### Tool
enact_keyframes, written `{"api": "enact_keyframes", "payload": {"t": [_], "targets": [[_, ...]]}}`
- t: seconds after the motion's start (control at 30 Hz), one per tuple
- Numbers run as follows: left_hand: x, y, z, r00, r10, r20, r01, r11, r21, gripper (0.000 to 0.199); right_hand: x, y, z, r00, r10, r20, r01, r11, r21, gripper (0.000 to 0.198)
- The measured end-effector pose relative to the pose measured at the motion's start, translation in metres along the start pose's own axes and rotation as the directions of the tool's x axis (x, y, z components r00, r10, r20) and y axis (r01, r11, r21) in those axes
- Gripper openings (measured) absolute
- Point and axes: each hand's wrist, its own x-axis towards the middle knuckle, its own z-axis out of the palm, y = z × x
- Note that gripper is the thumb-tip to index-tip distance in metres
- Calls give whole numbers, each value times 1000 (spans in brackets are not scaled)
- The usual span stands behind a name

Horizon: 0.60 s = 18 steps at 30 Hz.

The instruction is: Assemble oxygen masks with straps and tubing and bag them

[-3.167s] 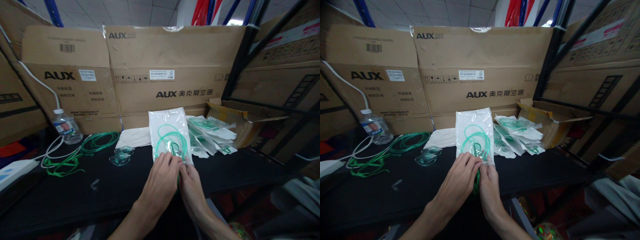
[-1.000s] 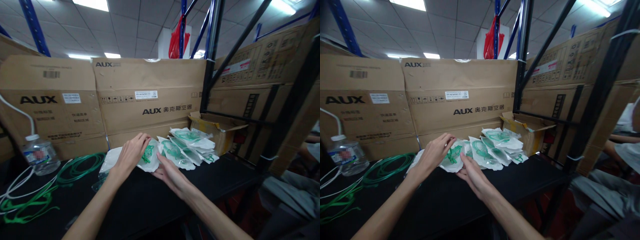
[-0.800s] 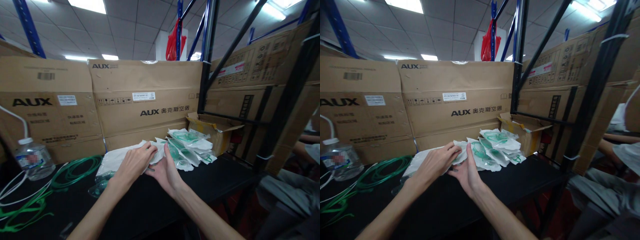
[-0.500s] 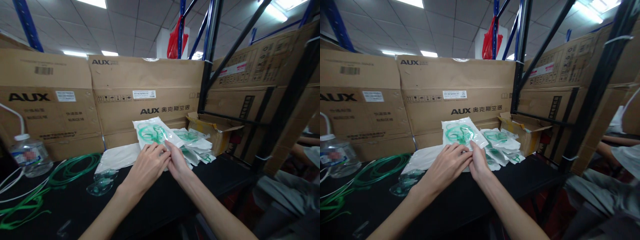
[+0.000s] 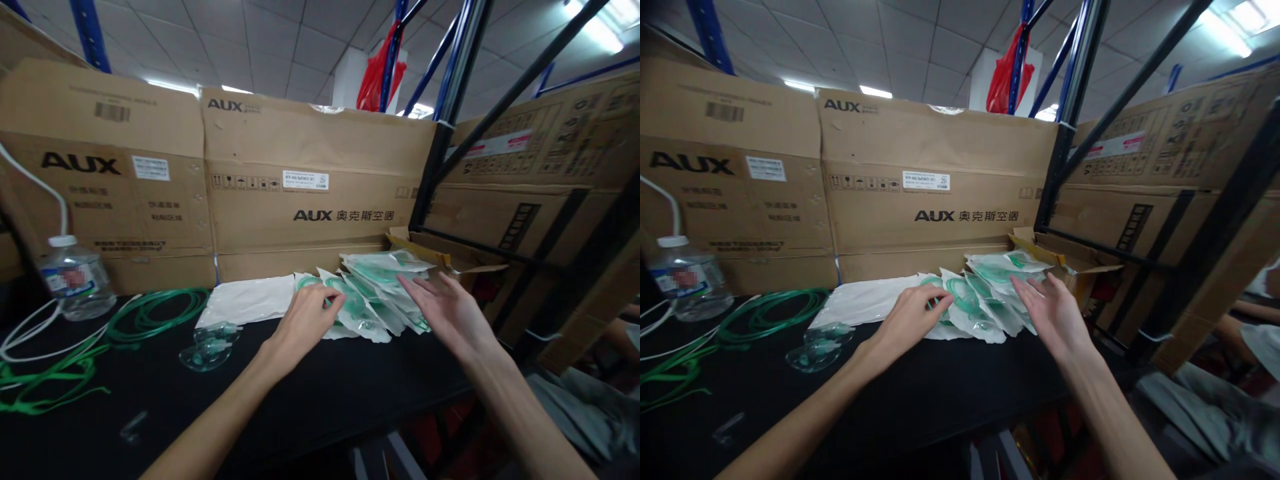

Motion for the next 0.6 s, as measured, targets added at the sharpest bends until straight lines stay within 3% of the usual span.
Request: {"api": "enact_keyframes", "payload": {"t": [0.1,0.17,0.3,0.4,0.47,0.6], "targets": [[12,0,5,994,-90,69,91,996,-14,28,-32,2,-11,991,-130,-13,125,973,-196,32],[24,1,10,985,-130,116,133,991,-13,23,-43,1,-16,969,-247,-7,228,903,-363,29],[53,1,26,963,-191,191,194,981,2,27,-35,3,-15,875,-438,208,459,610,-646,21],[71,1,41,940,-254,226,255,967,28,31,-15,14,-8,797,-419,434,588,377,-715,22],[82,1,50,921,-298,251,296,954,46,32,-1,24,-4,772,-366,520,620,257,-741,23],[102,3,66,874,-376,307,371,925,76,34,18,34,-2,809,-257,529,561,66,-825,25]]}}
